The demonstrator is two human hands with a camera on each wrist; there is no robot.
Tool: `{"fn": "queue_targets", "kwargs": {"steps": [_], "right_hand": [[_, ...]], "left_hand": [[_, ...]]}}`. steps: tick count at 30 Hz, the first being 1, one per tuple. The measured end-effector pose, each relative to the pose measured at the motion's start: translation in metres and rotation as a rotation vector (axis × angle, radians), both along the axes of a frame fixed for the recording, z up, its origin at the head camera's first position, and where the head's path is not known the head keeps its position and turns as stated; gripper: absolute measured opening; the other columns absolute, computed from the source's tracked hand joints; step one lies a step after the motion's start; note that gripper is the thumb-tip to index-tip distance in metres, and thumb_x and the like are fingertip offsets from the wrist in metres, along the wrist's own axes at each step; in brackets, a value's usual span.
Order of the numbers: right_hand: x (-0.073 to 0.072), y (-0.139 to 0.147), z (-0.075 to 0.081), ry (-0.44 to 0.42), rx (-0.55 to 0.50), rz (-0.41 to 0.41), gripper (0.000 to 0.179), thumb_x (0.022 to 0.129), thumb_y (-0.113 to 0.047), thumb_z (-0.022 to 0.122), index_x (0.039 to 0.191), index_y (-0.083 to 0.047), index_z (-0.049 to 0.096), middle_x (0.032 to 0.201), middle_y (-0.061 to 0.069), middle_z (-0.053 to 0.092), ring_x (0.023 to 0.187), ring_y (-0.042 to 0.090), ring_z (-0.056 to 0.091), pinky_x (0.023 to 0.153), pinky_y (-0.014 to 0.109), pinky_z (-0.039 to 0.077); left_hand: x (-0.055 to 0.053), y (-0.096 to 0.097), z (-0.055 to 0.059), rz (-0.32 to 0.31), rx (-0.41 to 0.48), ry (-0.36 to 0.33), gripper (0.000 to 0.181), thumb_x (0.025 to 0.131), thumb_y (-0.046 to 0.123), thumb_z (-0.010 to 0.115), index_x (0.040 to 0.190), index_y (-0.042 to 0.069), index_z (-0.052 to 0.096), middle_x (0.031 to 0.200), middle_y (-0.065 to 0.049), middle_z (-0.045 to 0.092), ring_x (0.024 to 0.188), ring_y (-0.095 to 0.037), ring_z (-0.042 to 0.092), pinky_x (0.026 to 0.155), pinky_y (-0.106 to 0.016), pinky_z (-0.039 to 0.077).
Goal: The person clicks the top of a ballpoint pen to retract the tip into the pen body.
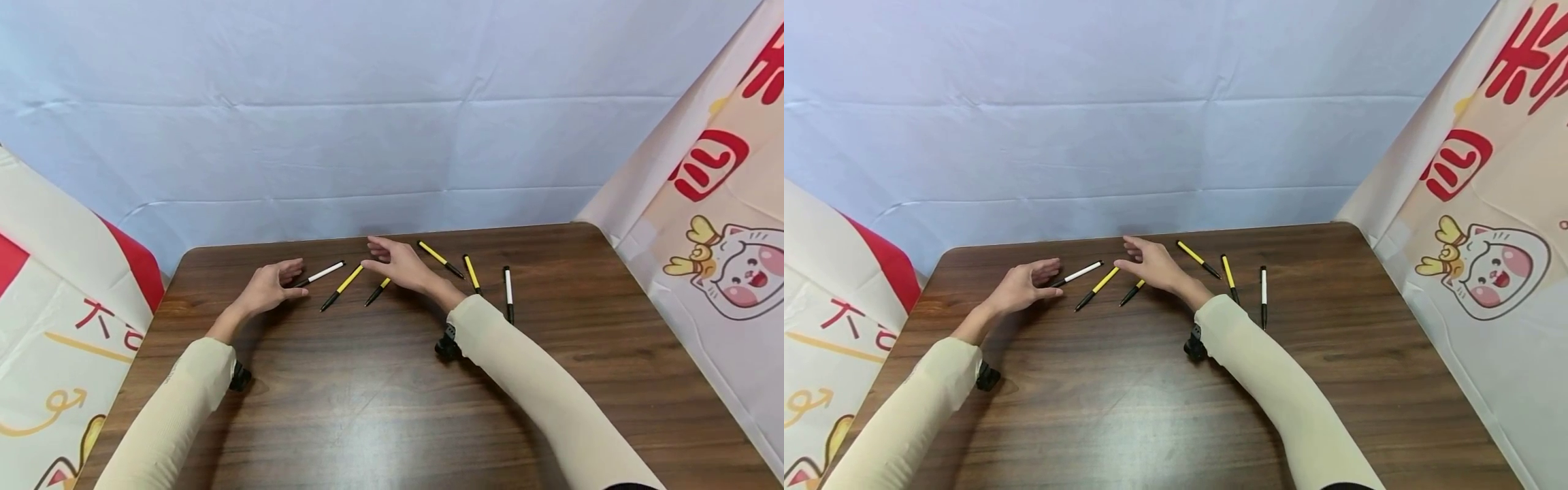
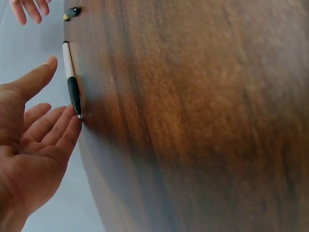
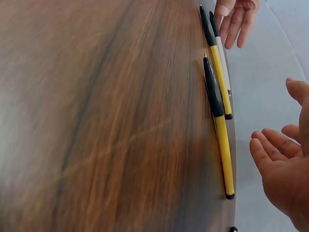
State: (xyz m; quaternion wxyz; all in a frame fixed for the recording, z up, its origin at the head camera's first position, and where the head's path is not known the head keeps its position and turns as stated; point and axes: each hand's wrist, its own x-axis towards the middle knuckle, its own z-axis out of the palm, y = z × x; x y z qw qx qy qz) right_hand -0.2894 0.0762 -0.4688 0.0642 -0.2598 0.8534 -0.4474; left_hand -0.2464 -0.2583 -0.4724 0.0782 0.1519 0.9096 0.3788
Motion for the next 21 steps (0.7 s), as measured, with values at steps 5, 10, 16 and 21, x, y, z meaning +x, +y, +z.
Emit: {"fn": "queue_targets", "kwargs": {"steps": [5, 10, 16, 21], "right_hand": [[-0.004, -0.010, 0.000, -0.051, -0.060, -0.021, 0.065, 0.103, -0.028, 0.073, 0.156, 0.000, 0.049, 0.150, 0.017, 0.061, 0.134, 0.029, 0.063, 0.112, 0.038, 0.053], [-0.010, -0.020, 0.000, -0.076, -0.096, -0.016, 0.062, 0.103, -0.026, 0.074, 0.153, 0.002, 0.052, 0.149, 0.017, 0.062, 0.133, 0.030, 0.064, 0.111, 0.039, 0.053], [-0.017, -0.034, -0.001, -0.092, -0.102, -0.015, 0.060, 0.101, -0.021, 0.077, 0.151, 0.003, 0.054, 0.148, 0.019, 0.062, 0.133, 0.031, 0.063, 0.110, 0.038, 0.053], [-0.021, -0.044, -0.005, -0.104, -0.090, -0.002, 0.060, 0.100, -0.019, 0.078, 0.151, 0.003, 0.054, 0.147, 0.019, 0.063, 0.132, 0.030, 0.064, 0.109, 0.036, 0.054]], "left_hand": [[-0.003, -0.001, -0.004, -0.004, 0.013, 0.004, 0.075, 0.093, 0.009, 0.083, 0.156, -0.006, 0.045, 0.154, -0.025, 0.054, 0.137, -0.043, 0.058, 0.113, -0.055, 0.050], [-0.005, -0.002, -0.005, 0.005, 0.024, 0.014, 0.074, 0.092, 0.007, 0.083, 0.155, -0.006, 0.047, 0.151, -0.024, 0.058, 0.135, -0.041, 0.060, 0.111, -0.053, 0.051], [-0.006, -0.001, -0.007, -0.001, 0.031, 0.036, 0.067, 0.092, 0.002, 0.082, 0.152, -0.006, 0.052, 0.147, -0.024, 0.061, 0.131, -0.042, 0.063, 0.109, -0.053, 0.053], [-0.007, -0.001, -0.012, 0.010, 0.057, 0.032, 0.063, 0.092, 0.000, 0.081, 0.149, -0.006, 0.055, 0.145, -0.024, 0.063, 0.129, -0.040, 0.065, 0.107, -0.049, 0.055]]}}
